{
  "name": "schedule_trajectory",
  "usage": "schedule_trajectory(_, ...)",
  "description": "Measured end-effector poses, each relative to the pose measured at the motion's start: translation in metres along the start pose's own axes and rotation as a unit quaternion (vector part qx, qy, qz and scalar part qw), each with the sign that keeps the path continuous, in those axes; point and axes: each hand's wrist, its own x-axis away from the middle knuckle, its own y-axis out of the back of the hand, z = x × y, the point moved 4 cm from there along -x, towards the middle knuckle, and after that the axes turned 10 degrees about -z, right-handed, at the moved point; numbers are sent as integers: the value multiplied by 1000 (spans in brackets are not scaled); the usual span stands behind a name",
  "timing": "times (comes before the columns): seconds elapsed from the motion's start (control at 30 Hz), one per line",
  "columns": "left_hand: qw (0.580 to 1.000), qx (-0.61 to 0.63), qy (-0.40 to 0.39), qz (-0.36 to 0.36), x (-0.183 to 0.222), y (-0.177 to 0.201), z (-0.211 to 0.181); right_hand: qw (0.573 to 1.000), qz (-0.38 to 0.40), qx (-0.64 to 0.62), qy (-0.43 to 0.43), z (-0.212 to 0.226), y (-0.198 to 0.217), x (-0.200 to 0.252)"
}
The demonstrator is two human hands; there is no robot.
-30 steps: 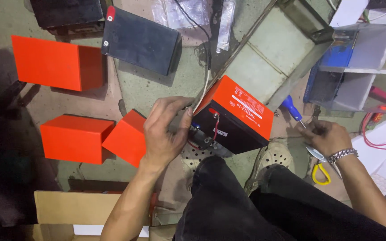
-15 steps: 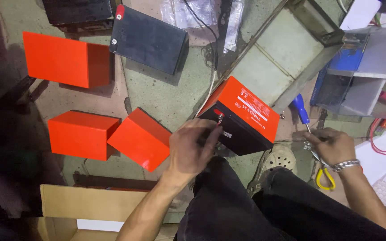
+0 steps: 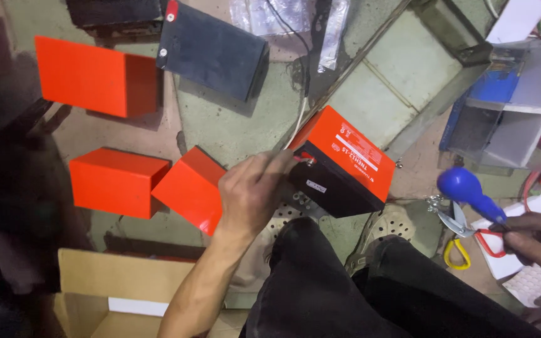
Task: Replacing batteries in a metal housing and connecting the electrical terminals
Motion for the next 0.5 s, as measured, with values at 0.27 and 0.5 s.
schedule_trajectory(0.27, 995, 52, 79, 41, -21, 14, 2, 907, 80, 114, 396, 245, -41, 41)
schedule_trajectory(0.5, 926, 209, 254, 185, -16, 99, -65, 696, 42, 138, 704, 299, -105, 83)
